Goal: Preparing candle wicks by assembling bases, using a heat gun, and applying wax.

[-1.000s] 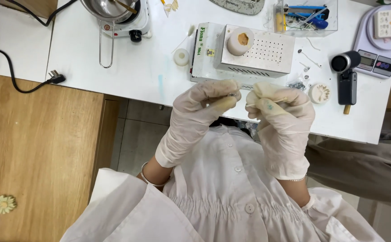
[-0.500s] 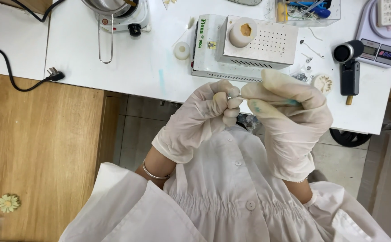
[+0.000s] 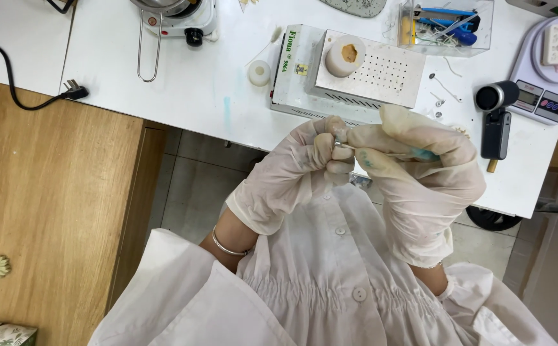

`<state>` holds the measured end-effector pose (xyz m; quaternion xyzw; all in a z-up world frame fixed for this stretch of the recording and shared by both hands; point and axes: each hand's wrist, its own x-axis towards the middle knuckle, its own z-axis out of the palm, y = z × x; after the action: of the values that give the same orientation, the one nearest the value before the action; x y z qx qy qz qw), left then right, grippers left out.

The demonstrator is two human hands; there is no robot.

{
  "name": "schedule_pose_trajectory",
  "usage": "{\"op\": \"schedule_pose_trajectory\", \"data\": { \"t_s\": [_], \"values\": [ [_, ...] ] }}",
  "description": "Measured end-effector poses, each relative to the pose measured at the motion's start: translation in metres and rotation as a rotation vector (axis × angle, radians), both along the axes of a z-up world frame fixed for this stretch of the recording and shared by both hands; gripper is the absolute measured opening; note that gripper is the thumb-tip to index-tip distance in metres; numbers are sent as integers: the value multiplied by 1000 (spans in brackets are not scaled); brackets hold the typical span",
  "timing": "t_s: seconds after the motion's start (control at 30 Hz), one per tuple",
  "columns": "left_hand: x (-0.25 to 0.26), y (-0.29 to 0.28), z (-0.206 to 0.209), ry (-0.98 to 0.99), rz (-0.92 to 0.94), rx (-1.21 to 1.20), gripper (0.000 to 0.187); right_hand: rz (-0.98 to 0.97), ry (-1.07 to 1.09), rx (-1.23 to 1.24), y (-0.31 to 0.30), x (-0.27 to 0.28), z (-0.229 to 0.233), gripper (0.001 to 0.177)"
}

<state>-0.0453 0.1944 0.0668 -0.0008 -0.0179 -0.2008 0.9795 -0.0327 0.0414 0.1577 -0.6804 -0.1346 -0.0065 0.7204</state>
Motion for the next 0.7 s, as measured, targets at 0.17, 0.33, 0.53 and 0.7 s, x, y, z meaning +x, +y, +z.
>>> {"op": "schedule_pose_trajectory", "data": {
  "t_s": [0.17,0.33,0.53,0.7],
  "values": [
    [5,-7,-5,-18,-24,-53,19,20,-87,-46,-5,4,-4,29],
    [12,-9,-4,-41,-36,-64,17,-31,-53,-76,-7,8,-4,28],
    [16,-12,-2,13,-46,-70,16,-20,-72,-70,-12,12,-9,24],
    [20,-12,-2,-17,72,124,20,-63,-18,-42,-11,14,-13,26]
  ]
}}
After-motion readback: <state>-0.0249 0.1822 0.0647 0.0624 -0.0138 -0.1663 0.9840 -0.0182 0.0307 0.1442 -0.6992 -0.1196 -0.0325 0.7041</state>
